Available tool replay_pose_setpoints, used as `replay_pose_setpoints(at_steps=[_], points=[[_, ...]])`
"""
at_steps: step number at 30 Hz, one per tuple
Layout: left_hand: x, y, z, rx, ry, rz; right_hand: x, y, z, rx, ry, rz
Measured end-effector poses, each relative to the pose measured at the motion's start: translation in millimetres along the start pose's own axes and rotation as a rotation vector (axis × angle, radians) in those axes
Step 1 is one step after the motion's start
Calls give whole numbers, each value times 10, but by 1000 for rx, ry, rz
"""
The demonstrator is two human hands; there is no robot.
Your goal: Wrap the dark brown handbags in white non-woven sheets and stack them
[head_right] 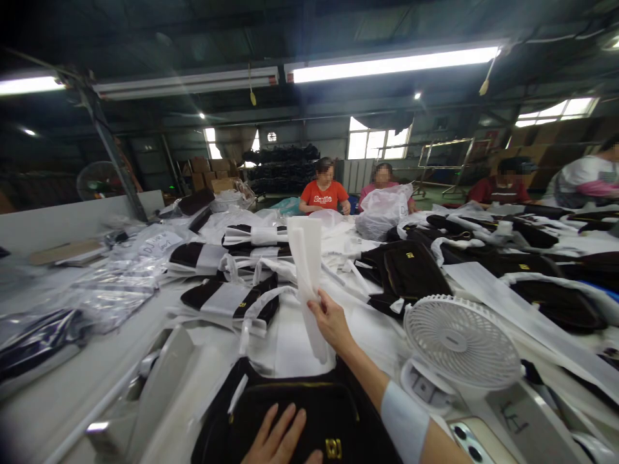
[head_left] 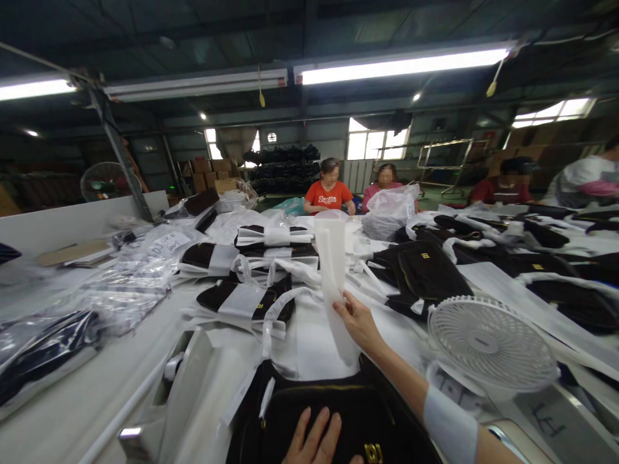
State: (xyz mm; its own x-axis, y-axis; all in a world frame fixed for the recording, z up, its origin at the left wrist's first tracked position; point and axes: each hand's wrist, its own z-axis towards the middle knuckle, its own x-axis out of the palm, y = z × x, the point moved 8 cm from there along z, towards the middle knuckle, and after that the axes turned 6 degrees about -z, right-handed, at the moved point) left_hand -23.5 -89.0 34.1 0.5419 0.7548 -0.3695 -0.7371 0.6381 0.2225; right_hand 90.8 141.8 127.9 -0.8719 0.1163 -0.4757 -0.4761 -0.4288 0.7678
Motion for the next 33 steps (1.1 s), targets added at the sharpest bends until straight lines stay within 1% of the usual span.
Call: replay_pose_setpoints(at_steps=[1, 3, 5, 7, 9, 12, 15, 17, 18, 19, 22, 23, 25, 26, 28, 29, 31, 33], points=[[-57, -1, 52, 42, 49, -11, -94, 92, -43, -11, 2, -16], [-107, 4, 98, 71, 212, -43, -303, 260, -186, -28, -1, -43], [-110, 2, 67, 50, 399, -85, -525, 388, -396, -31, -22, -62], [-112, 4, 3, -10, 535, -115, -729, 458, -649, -18, -44, -80], [-102, -9, -58, -61, 629, -138, -885, 475, -921, 0, -41, -94], [-62, -20, -125, -134, 754, -180, -1028, 418, -1335, 27, -1, -120], [-87, -7, -125, -211, 815, -283, -1122, 350, -1717, 19, 10, -150], [-148, 27, -92, -295, 813, -428, -1149, 334, -1928, -16, 20, -197], [-187, 66, -68, -365, 792, -525, -1151, 330, -2017, -35, 31, -231], [-226, 128, -44, -466, 753, -638, -1148, 326, -2095, -54, 42, -267], [-298, 373, -12, -885, 554, -1065, -1122, 295, -2261, -115, 68, -369], [-301, 432, -3, -1000, 490, -1196, -1108, 284, -2294, -146, 70, -406], [-290, 504, 39, -1166, 381, -1427, -1072, 284, -2335, -237, 68, -486], [-277, 532, 58, -1233, 338, -1505, -1047, 294, -2347, -292, 71, -523], [-240, 580, 58, -1377, 262, -1580, -985, 322, -2360, -397, 90, -593], [-220, 600, 39, -1439, 234, -1579, -954, 332, -2362, -440, 102, -628], [-183, 622, -26, -1514, 217, -1515, -893, 339, -2365, -505, 122, -705], [-146, 618, -129, -1568, 203, -1474, -841, 338, -2372, -557, 111, -784]])
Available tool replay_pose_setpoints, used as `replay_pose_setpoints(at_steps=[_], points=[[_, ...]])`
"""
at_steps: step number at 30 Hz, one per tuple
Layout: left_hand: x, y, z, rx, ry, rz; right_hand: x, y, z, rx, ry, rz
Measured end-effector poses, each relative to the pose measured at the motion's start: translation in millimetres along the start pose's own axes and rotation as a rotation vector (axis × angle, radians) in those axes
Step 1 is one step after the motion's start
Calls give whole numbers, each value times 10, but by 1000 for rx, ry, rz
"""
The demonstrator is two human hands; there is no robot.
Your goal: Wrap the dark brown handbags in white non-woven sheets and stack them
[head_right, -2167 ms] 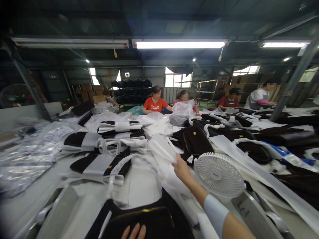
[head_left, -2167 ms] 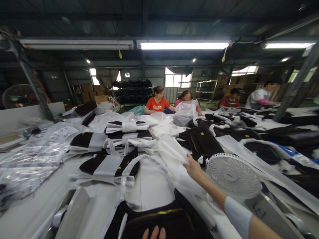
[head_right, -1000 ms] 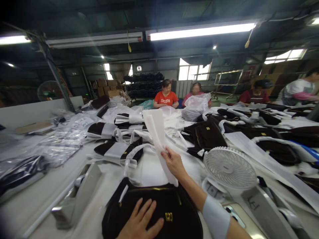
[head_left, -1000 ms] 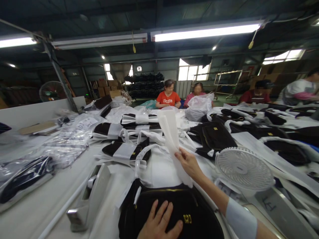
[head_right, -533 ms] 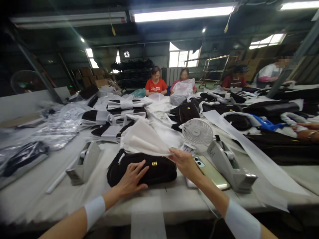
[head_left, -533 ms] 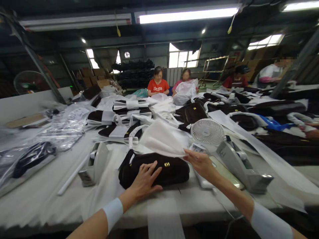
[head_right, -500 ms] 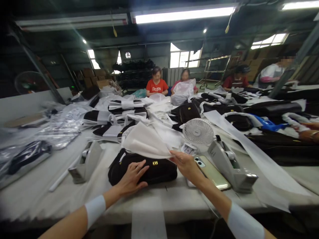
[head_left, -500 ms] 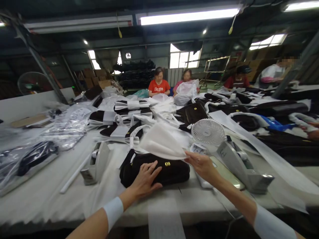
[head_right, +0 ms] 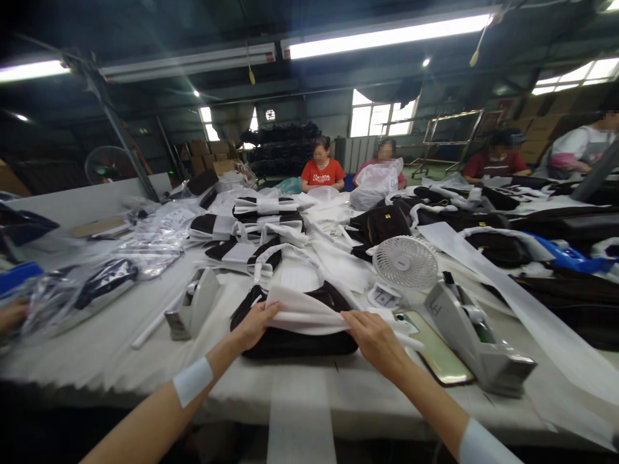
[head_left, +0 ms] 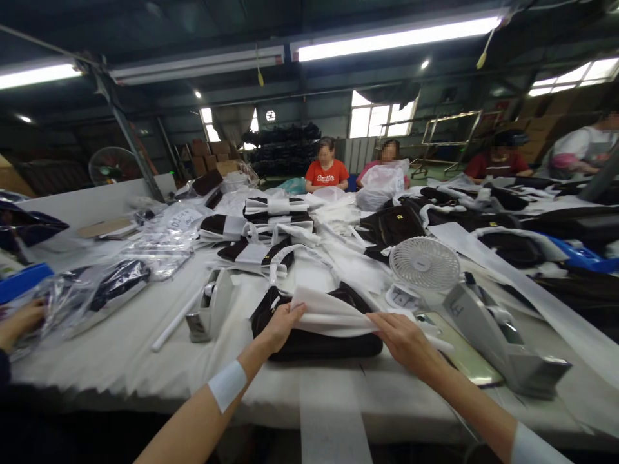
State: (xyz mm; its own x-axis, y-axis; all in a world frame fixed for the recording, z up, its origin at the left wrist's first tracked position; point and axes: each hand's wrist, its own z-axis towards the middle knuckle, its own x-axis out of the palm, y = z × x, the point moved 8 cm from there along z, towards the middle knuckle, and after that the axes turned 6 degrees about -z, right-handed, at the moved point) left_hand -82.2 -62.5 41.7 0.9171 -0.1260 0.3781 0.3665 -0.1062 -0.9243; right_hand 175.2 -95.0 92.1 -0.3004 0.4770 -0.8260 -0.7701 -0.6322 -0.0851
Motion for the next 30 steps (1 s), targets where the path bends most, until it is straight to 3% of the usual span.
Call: replay_pose_setpoints(at_steps=[6, 10, 14, 21, 24, 27, 30], points=[[-174, 188, -44, -11, -115, -42, 151, 74, 42, -11, 3, -96], [-123, -24, -89, 86, -85, -2, 195, 77, 124, -29, 6, -152], [-10, -223, -56, 167, -4, 239, 145, 52, 238, -63, -53, -134], [-291, -115, 65, 197, -216, 350, 141, 178, 435, -143, -69, -125], [-367, -140, 6, 245, -262, 390, 245, 158, 463, -97, -39, -98], [-282, -170, -29, 252, -146, 511, 325, 54, 480, 45, 4, -67], [-216, -154, -27, 214, -54, 612, 391, 9, 530, 167, 145, -23]])
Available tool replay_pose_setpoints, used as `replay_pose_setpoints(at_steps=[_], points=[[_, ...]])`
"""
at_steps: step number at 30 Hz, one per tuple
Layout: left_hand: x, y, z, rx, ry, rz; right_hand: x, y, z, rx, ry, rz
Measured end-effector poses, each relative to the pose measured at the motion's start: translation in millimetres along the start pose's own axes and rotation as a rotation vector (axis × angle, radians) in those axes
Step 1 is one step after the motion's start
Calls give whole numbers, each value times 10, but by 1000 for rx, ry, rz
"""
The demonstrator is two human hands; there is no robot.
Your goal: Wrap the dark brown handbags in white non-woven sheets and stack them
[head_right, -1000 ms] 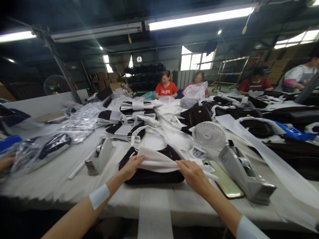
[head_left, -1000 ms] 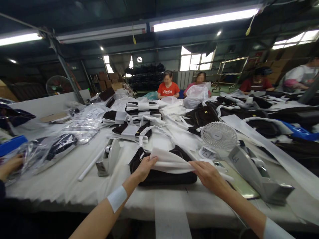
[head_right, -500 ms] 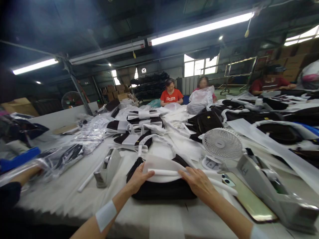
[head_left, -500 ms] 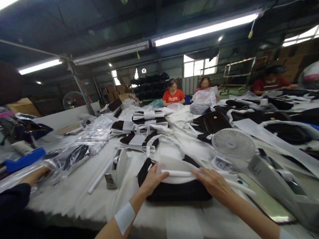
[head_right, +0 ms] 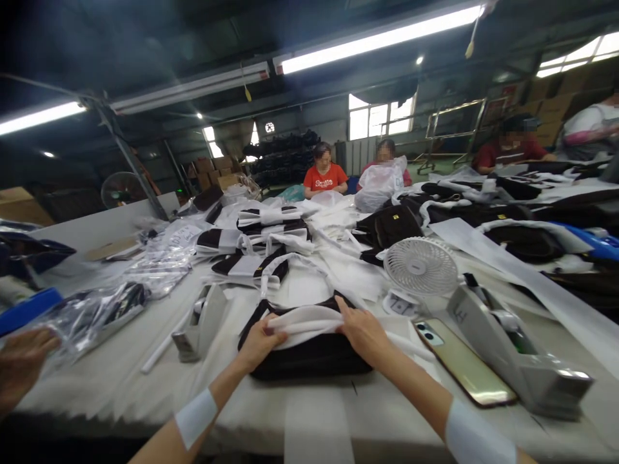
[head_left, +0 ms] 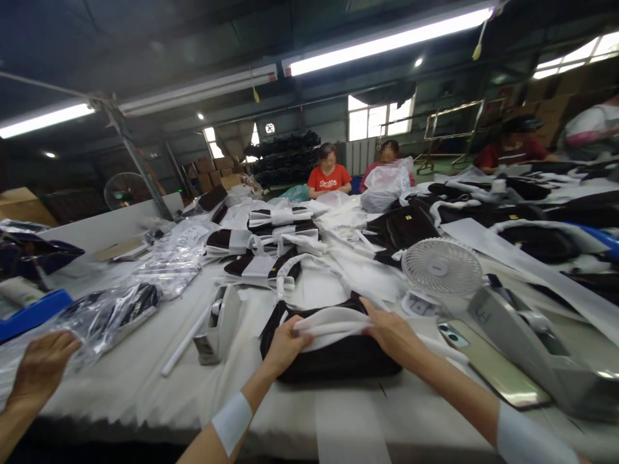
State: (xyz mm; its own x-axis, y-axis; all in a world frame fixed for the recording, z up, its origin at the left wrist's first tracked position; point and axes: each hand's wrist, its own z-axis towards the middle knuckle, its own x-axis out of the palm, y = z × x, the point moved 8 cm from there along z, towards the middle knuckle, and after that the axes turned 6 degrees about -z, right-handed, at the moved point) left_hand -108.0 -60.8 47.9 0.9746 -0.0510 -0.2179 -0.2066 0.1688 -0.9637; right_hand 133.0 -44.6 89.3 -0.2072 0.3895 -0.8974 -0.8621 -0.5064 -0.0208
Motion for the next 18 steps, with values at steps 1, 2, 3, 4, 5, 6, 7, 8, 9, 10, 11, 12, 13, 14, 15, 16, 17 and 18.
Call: replay_pose_setpoints(at_steps=[1, 2, 3, 4, 5, 6, 7, 8, 9, 10, 11, 12, 13, 14, 15, 16, 17, 18], points=[[-6, 5, 4, -6, -1, 20, 16, 20, 25, 8, 62, 12], [-20, 10, 7, -8, -11, 36, 25, 42, 47, 7, 116, 24], [-37, 16, 4, -8, -26, 53, 22, 53, 64, 3, 152, 35], [-57, 23, -8, -7, -45, 66, -2, 35, 73, 10, 157, 44], [-79, 32, -34, -8, -67, 72, -47, -19, 67, 34, 133, 48], [-102, 45, -74, -16, -94, 62, -101, -107, 36, 70, 96, 47], [-112, 46, -127, -13, -109, 57, -174, -222, -24, 119, 40, 41], [-90, 22, -186, 13, -92, 84, -269, -350, -117, 177, -39, 32], [-32, -32, -247, 65, -37, 159, -380, -468, -245, 231, -135, 25], [63, -100, -307, 135, 54, 296, -498, -539, -396, 256, -236, 23], [178, -163, -363, 205, 166, 467, -609, -546, -557, 242, -331, 25], [283, -206, -404, 261, 278, 638, -706, -481, -716, 190, -414, 32], [357, -232, -415, 291, 375, 787, -769, -345, -858, 103, -463, 41], [376, -256, -383, 283, 429, 861, -785, -150, -972, -10, -466, 50], [367, -298, -320, 267, 458, 881, -767, 78, -1064, -129, -448, 57], [350, -347, -242, 255, 480, 891, -720, 311, -1132, -238, -419, 62], [331, -402, -158, 248, 498, 896, -658, 521, -1174, -323, -397, 61], [320, -457, -82, 244, 521, 907, -586, 696, -1187, -383, -384, 55]])
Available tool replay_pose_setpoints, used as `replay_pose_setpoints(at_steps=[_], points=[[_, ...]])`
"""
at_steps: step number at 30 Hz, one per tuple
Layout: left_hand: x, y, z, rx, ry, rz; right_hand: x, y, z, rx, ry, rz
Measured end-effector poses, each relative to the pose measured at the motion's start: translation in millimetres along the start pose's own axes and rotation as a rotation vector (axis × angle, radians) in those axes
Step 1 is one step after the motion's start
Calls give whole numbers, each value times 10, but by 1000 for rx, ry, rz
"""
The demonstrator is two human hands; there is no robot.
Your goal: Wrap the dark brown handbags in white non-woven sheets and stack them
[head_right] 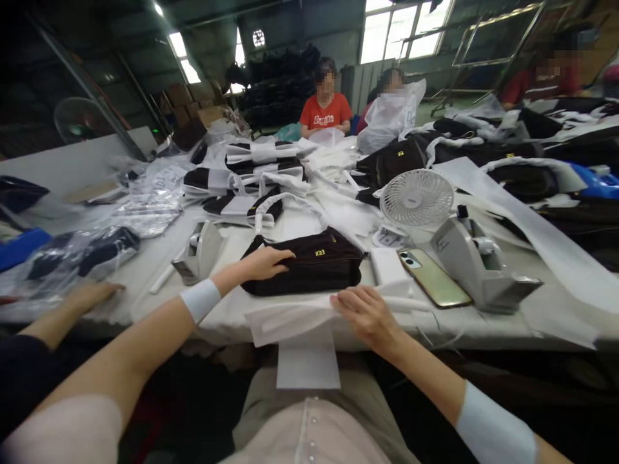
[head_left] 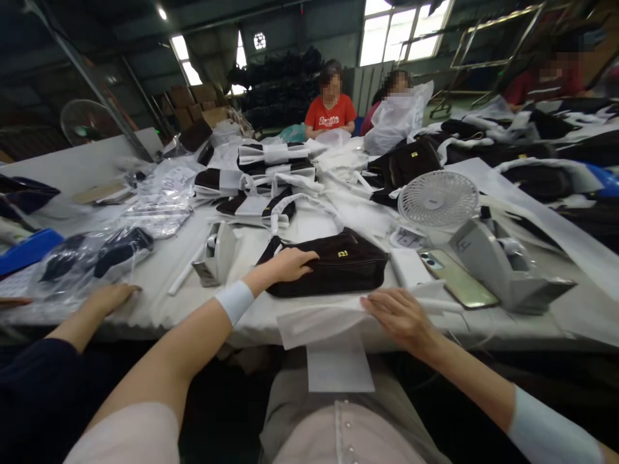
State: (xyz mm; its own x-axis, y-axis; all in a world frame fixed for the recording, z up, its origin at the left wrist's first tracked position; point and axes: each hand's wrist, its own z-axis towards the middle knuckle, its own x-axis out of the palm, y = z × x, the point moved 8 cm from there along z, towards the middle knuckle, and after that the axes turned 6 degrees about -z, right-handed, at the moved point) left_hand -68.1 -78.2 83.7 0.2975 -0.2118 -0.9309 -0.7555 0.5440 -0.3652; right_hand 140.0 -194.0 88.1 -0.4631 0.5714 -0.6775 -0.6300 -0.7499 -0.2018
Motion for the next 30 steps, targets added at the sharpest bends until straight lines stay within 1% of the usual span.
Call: replay_pose_setpoints(at_steps=[2, 5, 9, 13, 15, 18, 21, 24, 26, 28, 29, 30], points=[[-122, -23, 97, 15, 52, 27, 191, 182, 70, -53, 4, -20], [-202, -132, 180, 41, 133, 74, 470, 202, 202, -85, 9, -73], [-167, -258, 227, 63, 202, 125, 730, 149, 322, -131, 44, -76], [-98, -334, 235, 89, 197, 163, 892, 145, 315, -134, 49, -110], [-24, -393, 216, 103, 190, 173, 958, 145, 282, -126, 45, -151], [149, -491, 164, 114, 129, 224, 1025, 137, 240, -110, 36, -171], [372, -568, 86, 150, -5, 409, 1052, 138, 222, -104, 26, -165], [573, -544, 1, 151, -120, 560, 1052, 93, 205, -84, 52, -177], [641, -503, -48, 150, -171, 604, 1028, 73, 175, -149, 94, -147], [663, -487, -82, 180, -188, 631, 963, 7, 146, -218, 133, -108], [657, -491, -90, 200, -184, 639, 913, -76, 148, -208, 141, -102], [641, -500, -89, 219, -174, 643, 864, -189, 165, -166, 151, -109]])
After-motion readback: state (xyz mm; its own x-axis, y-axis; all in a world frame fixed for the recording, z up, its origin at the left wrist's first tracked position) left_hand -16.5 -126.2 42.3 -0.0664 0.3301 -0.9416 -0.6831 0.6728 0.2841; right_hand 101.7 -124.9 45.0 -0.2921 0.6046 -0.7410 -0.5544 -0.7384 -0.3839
